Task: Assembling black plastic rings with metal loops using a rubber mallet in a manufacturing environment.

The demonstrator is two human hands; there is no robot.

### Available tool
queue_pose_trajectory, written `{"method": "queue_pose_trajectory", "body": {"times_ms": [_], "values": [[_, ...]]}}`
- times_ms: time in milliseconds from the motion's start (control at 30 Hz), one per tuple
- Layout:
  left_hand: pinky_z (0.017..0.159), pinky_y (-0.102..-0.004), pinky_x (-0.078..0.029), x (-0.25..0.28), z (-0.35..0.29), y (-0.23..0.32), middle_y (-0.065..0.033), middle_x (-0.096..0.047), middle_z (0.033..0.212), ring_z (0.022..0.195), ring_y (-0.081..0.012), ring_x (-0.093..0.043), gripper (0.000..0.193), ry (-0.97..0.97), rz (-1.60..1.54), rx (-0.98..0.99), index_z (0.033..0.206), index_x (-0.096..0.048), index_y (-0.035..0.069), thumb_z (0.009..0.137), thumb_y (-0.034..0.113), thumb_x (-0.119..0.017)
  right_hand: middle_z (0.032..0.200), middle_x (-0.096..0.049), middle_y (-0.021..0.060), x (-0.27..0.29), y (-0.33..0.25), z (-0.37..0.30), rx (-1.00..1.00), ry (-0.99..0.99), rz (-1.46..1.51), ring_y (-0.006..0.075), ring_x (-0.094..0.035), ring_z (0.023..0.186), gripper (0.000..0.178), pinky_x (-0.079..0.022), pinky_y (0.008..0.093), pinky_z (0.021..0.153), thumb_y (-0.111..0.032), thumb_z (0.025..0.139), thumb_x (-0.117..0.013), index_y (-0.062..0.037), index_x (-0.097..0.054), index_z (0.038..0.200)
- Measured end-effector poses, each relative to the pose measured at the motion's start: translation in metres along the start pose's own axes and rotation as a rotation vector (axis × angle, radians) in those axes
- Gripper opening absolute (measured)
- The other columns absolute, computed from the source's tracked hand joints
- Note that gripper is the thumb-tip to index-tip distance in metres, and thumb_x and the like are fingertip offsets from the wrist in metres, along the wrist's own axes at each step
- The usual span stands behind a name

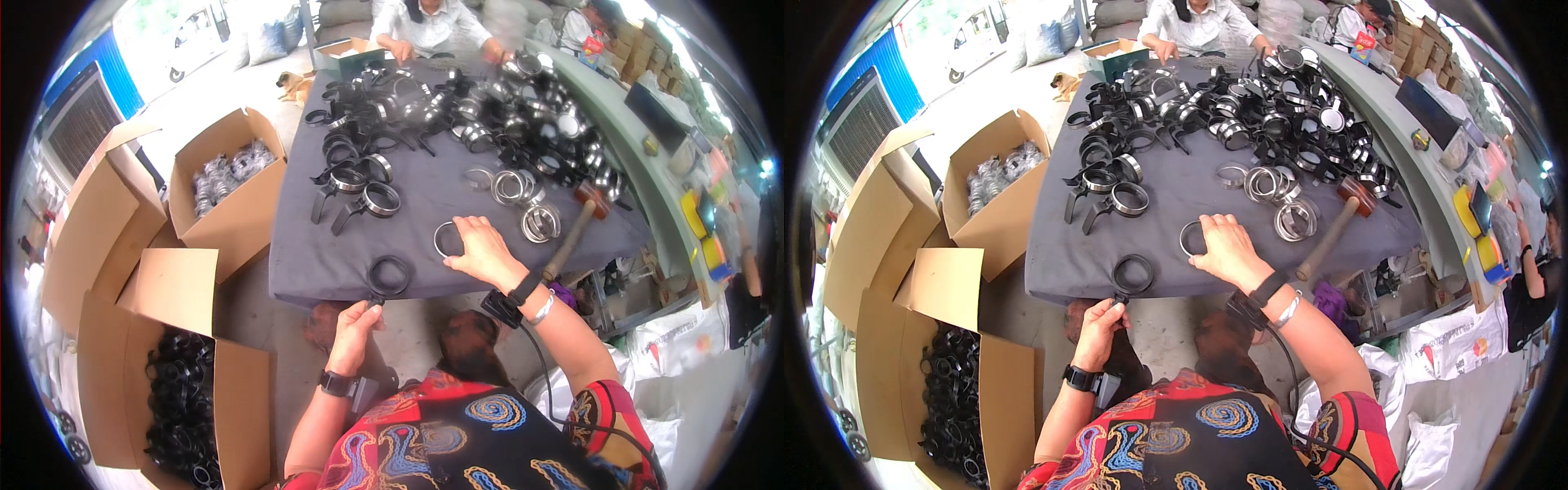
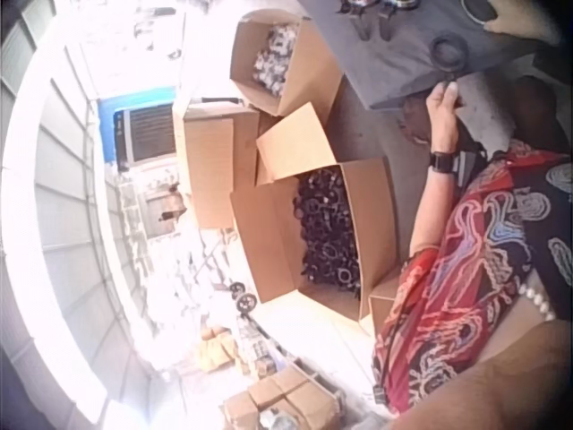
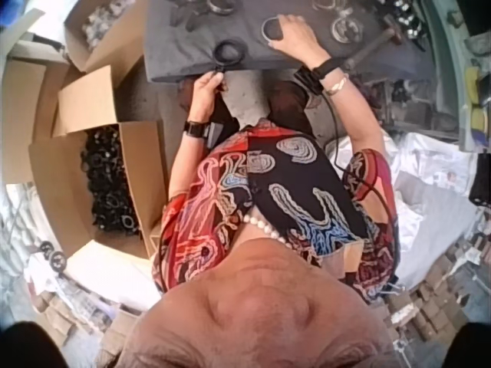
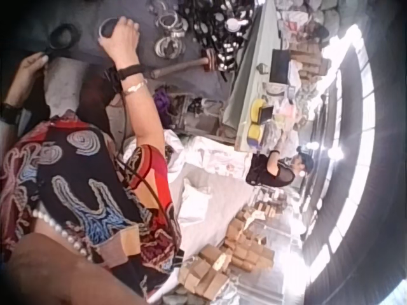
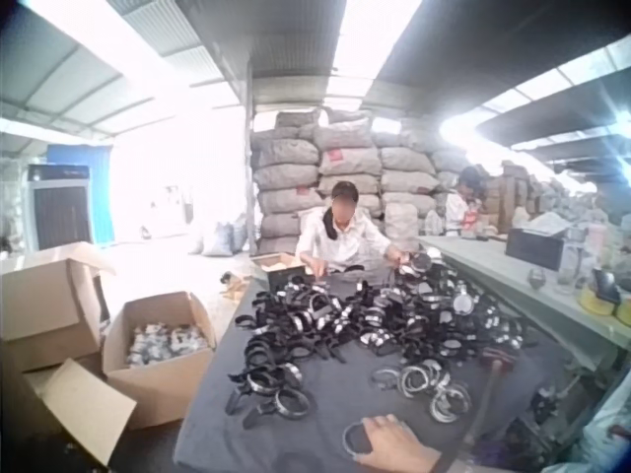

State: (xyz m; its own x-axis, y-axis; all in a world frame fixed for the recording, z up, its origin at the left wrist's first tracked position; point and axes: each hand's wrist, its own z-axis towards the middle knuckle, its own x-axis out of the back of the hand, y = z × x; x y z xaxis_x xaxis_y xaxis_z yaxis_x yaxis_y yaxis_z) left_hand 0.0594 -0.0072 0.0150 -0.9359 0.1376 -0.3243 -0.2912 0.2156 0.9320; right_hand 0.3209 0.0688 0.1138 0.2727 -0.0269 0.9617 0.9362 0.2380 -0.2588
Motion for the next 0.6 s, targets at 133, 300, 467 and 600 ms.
{"method": "queue_pose_trajectory", "body": {"times_ms": [133,300,467,600], "values": [[0.072,-0.0264,-0.043,0.004,0.0,0.0,-0.0027,-0.062,0.075,0.073,-0.0117,-0.057,0.017,-0.007,-0.002,0.001,0.081,-0.062,0.005,0.093,0.016,-0.056,0.124,-0.052,0.0169,0.014,-0.012,-0.013,0.345,0.286,-0.079,0.0324,-0.05,0.114,0.071,-0.041,0.0429,0.096,-0.018,0.068,-0.076,0.0038,-0.047,0.129],[0.075,-0.0279,-0.043,0.012,0.006,-0.006,-0.0038,-0.063,0.077,0.075,-0.0133,-0.057,0.016,-0.059,-0.026,-0.002,0.081,-0.063,0.004,0.091,0.015,-0.056,0.123,-0.052,0.0119,0.03,-0.028,-0.024,0.699,0.531,-0.204,0.0287,-0.05,0.112,0.069,-0.041,0.0423,0.093,-0.007,0.067,-0.07,-0.0015,-0.047,0.132],[0.076,-0.0277,-0.043,0.012,0.008,-0.005,-0.0042,-0.062,0.076,0.075,-0.0136,-0.056,0.017,-0.073,-0.024,-0.009,0.081,-0.063,0.002,0.09,0.015,-0.057,0.121,-0.052,0.0123,0.037,-0.034,-0.026,0.773,0.588,-0.191,0.0296,-0.051,0.11,0.068,-0.043,0.0421,0.091,-0.008,0.067,-0.071,-0.0035,-0.049,0.131],[0.074,-0.0272,-0.043,0.009,0.012,-0.005,-0.0034,-0.062,0.076,0.074,-0.0125,-0.056,0.017,-0.062,0.014,-0.02,0.081,-0.063,0.003,0.091,0.015,-0.057,0.116,-0.053,0.0172,0.024,-0.047,-0.02,0.529,0.197,0.054,0.0339,-0.052,0.107,0.069,-0.046,0.0414,0.09,-0.01,0.068,-0.073,-0.0071,-0.049,0.132]]}}
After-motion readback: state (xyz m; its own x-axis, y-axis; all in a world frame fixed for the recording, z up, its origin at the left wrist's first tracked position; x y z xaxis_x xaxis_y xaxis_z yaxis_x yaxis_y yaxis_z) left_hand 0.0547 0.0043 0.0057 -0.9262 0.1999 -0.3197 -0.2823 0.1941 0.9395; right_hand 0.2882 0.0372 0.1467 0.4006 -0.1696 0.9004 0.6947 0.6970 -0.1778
